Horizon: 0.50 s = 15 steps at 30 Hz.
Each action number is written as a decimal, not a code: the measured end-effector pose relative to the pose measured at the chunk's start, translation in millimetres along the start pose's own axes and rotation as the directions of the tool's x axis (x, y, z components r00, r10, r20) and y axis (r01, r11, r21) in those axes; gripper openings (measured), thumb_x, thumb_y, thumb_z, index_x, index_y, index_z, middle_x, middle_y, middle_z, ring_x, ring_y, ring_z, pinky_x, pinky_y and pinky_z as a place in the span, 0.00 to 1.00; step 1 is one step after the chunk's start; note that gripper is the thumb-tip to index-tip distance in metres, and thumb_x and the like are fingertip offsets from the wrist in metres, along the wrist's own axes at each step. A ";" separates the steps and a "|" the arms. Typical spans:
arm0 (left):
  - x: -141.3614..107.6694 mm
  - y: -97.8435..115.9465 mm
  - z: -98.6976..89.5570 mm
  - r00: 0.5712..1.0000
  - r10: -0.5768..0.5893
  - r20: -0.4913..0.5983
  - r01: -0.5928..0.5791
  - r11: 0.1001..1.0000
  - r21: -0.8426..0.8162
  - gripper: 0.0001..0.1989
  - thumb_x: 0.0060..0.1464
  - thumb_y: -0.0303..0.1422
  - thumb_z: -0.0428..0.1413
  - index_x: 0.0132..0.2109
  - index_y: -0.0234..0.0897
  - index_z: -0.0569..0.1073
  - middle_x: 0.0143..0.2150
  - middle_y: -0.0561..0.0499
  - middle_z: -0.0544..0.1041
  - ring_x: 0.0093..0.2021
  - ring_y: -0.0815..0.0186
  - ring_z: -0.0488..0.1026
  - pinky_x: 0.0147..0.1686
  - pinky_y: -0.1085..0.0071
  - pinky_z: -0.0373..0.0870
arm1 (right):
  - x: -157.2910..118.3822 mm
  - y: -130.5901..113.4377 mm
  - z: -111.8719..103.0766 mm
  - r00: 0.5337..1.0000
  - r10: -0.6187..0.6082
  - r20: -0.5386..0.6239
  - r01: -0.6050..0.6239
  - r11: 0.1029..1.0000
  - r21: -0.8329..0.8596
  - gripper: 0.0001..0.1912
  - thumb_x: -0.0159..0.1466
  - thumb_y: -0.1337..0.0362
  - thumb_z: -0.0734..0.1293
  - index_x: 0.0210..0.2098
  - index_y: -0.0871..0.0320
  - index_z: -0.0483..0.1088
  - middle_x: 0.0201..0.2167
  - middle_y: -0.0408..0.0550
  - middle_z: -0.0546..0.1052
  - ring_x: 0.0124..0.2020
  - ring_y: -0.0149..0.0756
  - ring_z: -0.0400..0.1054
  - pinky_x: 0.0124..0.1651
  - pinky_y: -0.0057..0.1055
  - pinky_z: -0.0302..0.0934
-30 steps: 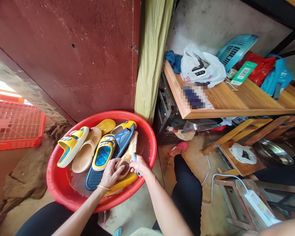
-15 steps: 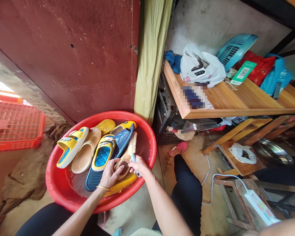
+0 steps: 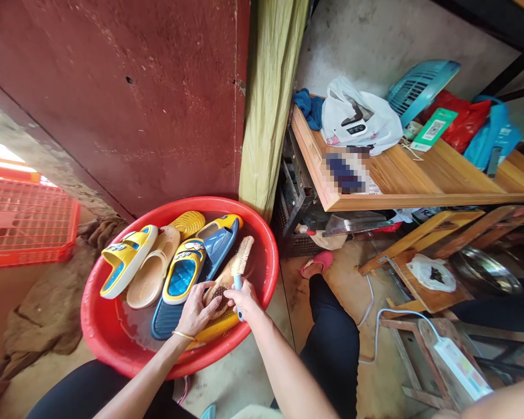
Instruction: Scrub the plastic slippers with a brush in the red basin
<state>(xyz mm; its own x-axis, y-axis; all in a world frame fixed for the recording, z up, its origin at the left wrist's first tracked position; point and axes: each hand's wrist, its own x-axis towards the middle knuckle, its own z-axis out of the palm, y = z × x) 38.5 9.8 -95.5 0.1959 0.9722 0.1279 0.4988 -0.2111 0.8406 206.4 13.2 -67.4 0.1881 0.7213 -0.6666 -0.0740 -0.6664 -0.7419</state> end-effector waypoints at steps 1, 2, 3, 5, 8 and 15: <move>-0.4 0.8 -0.1 1.000 0.009 -0.010 -0.009 1.000 0.006 0.21 0.56 0.48 0.56 0.51 0.40 0.70 0.48 0.42 0.76 0.51 0.51 0.74 0.54 0.49 0.71 | -1.1 1.7 2.6 1.000 0.009 -0.020 -0.008 0.999 0.033 0.17 0.55 0.69 0.75 0.36 0.55 0.64 0.19 0.30 0.69 0.15 0.23 0.64 0.16 0.17 0.49; -0.8 1.6 -0.1 1.000 0.019 -0.019 -0.019 1.000 0.011 0.21 0.56 0.47 0.56 0.51 0.40 0.71 0.48 0.42 0.76 0.51 0.51 0.74 0.54 0.50 0.71 | -2.3 3.3 5.0 0.999 0.018 -0.035 -0.016 0.998 0.065 0.17 0.55 0.69 0.75 0.36 0.54 0.64 0.20 0.30 0.69 0.15 0.23 0.64 0.16 0.17 0.49; -1.2 2.4 -0.2 0.999 0.029 -0.027 -0.028 0.999 0.017 0.21 0.57 0.47 0.56 0.51 0.40 0.71 0.48 0.42 0.76 0.51 0.51 0.74 0.54 0.50 0.71 | -3.4 4.7 7.4 0.998 0.027 -0.048 -0.022 0.995 0.095 0.17 0.55 0.69 0.75 0.36 0.54 0.63 0.20 0.30 0.68 0.16 0.23 0.63 0.16 0.17 0.49; -2.0 3.9 -0.1 0.998 0.042 -0.041 -0.041 0.999 0.031 0.20 0.57 0.46 0.56 0.51 0.40 0.71 0.48 0.42 0.75 0.51 0.51 0.73 0.54 0.50 0.71 | -5.6 7.5 12.1 0.996 0.044 -0.072 -0.033 0.989 0.147 0.17 0.55 0.70 0.74 0.37 0.54 0.63 0.21 0.31 0.68 0.16 0.23 0.63 0.16 0.17 0.50; -2.7 5.1 0.6 0.998 0.043 -0.052 -0.040 0.998 0.053 0.19 0.57 0.45 0.56 0.51 0.40 0.71 0.48 0.43 0.74 0.50 0.52 0.73 0.54 0.49 0.71 | -8.9 11.6 18.5 0.992 0.064 -0.106 -0.040 0.977 0.207 0.16 0.56 0.72 0.72 0.38 0.54 0.63 0.22 0.32 0.68 0.17 0.23 0.62 0.17 0.17 0.51; -5.1 6.9 2.0 0.997 0.041 -0.059 -0.038 0.998 0.039 0.17 0.56 0.42 0.56 0.50 0.41 0.70 0.48 0.43 0.72 0.50 0.52 0.72 0.53 0.49 0.72 | -13.2 14.1 22.1 0.990 0.098 -0.105 -0.071 0.968 0.239 0.17 0.55 0.68 0.74 0.35 0.53 0.62 0.20 0.31 0.67 0.16 0.25 0.63 0.17 0.19 0.53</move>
<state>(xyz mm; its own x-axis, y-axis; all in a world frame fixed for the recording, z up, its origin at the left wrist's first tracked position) 42.6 3.2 -91.4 0.1662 0.9671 0.1926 0.5237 -0.2521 0.8138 181.2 -1.5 -70.7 0.2819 0.6285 -0.7250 -0.3194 -0.6510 -0.6886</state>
